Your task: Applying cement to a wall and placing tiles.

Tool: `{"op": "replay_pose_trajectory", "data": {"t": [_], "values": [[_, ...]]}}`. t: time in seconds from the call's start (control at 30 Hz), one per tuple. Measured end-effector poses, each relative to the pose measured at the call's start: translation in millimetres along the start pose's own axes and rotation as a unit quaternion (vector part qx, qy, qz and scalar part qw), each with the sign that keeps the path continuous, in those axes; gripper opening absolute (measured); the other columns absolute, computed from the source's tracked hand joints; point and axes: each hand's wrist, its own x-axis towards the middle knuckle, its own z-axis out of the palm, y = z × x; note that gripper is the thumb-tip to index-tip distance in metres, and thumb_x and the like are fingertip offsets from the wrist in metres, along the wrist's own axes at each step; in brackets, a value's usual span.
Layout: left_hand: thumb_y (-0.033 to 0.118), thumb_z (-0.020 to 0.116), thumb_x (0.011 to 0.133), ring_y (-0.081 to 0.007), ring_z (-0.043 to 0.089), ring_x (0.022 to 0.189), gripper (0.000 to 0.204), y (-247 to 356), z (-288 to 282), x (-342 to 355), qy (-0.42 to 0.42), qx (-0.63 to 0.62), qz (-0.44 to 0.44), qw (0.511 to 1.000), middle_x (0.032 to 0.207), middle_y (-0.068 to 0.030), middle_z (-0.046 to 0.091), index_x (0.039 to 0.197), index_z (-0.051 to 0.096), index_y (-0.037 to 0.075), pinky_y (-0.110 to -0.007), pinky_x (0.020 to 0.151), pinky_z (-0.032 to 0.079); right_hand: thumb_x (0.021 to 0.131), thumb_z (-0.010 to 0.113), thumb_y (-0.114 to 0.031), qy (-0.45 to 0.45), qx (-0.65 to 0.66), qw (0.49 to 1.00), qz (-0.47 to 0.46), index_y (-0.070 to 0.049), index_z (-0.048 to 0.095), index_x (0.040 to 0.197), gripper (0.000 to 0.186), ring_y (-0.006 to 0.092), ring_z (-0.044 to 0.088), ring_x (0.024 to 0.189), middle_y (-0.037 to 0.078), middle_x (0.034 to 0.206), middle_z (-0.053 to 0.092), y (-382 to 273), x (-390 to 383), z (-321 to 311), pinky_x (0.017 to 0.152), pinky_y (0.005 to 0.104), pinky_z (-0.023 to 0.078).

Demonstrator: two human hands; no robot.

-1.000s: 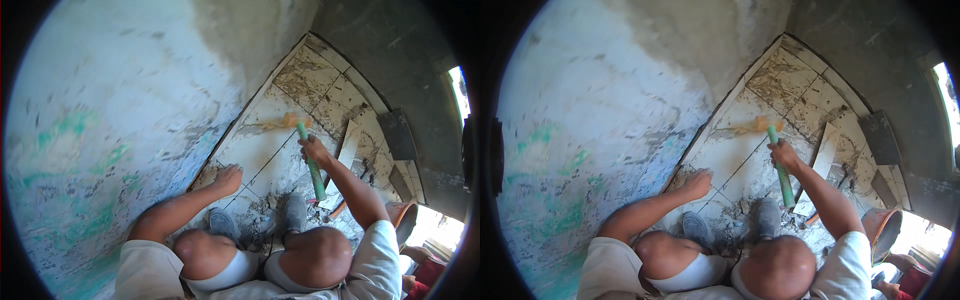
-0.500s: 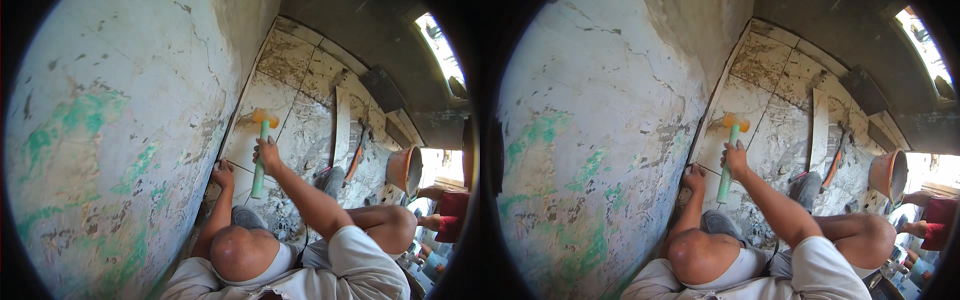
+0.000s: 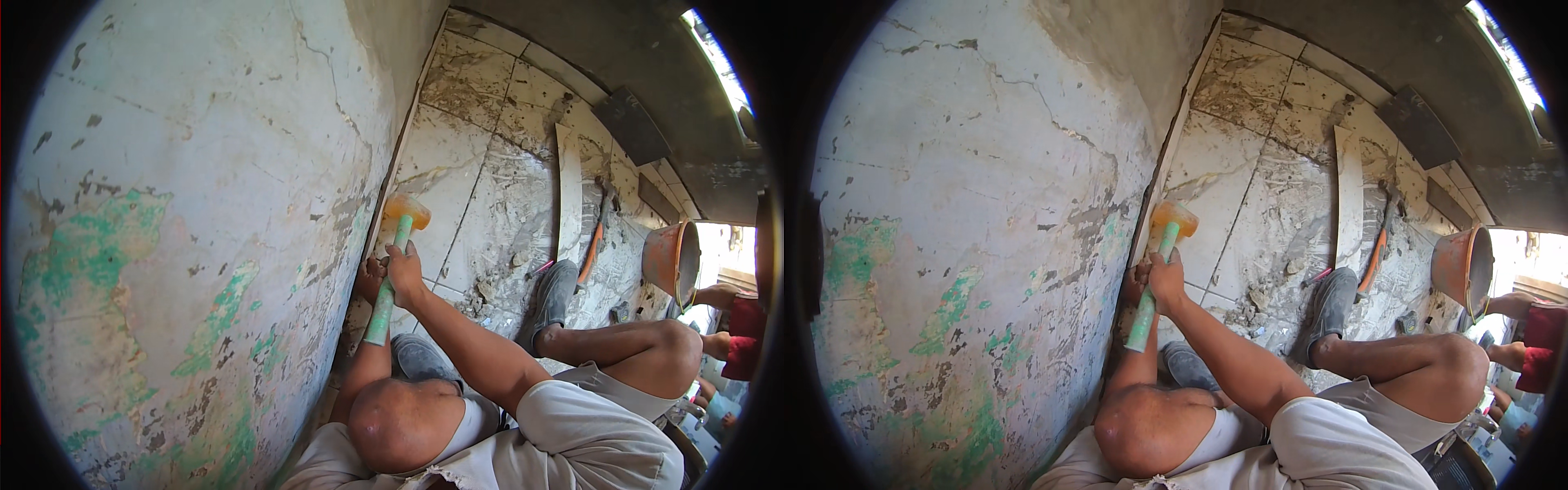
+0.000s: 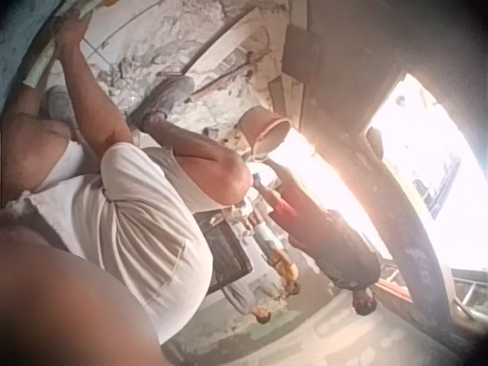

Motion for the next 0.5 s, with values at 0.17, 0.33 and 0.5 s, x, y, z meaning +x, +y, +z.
{"op": "replay_pose_trajectory", "data": {"t": [0.17,0.33,0.5], "values": [[0.024,0.062,0.097,-0.0279,0.067,0.071,0.031,-13.3,3.0,-1.5,0.089,0.222,0.101,0.966,0.080,-0.0192,0.070,0.096,0.070,-0.006,-0.038,0.065,0.053,0.100,0.054,-0.020,0.079,-0.005,0.994,-0.080,-0.010,0.044,0.115,0.021,0.0149,0.050,0.054,0.004,0.073,0.050,1.4,9.5,-2.6,0.046,0.0328,0.045],[0.018,0.067,0.094,-0.0320,0.068,0.070,0.023,-28.9,2.3,6.2,0.114,0.221,0.120,0.961,0.081,-0.0193,0.071,0.093,0.071,-0.005,-0.039,0.064,0.052,0.099,0.055,-0.020,0.014,-0.107,0.993,-0.056,-0.011,0.044,0.114,0.021,0.0154,0.051,0.053,0.003,0.071,0.049,-11.6,19.1,-13.3,0.046,0.0336,0.045],[0.022,0.066,0.095,-0.0331,0.071,0.077,0.028,-23.3,1.1,2.4,0.135,0.289,0.192,0.928,0.089,-0.0210,0.073,0.099,0.072,-0.005,-0.040,0.070,0.054,0.100,0.054,-0.019,0.085,0.002,0.993,-0.084,-0.012,0.042,0.116,0.021,0.0154,0.051,0.054,0.003,0.071,0.048,-38.6,31.2,-8.9,0.045,0.0346,0.046]]}}
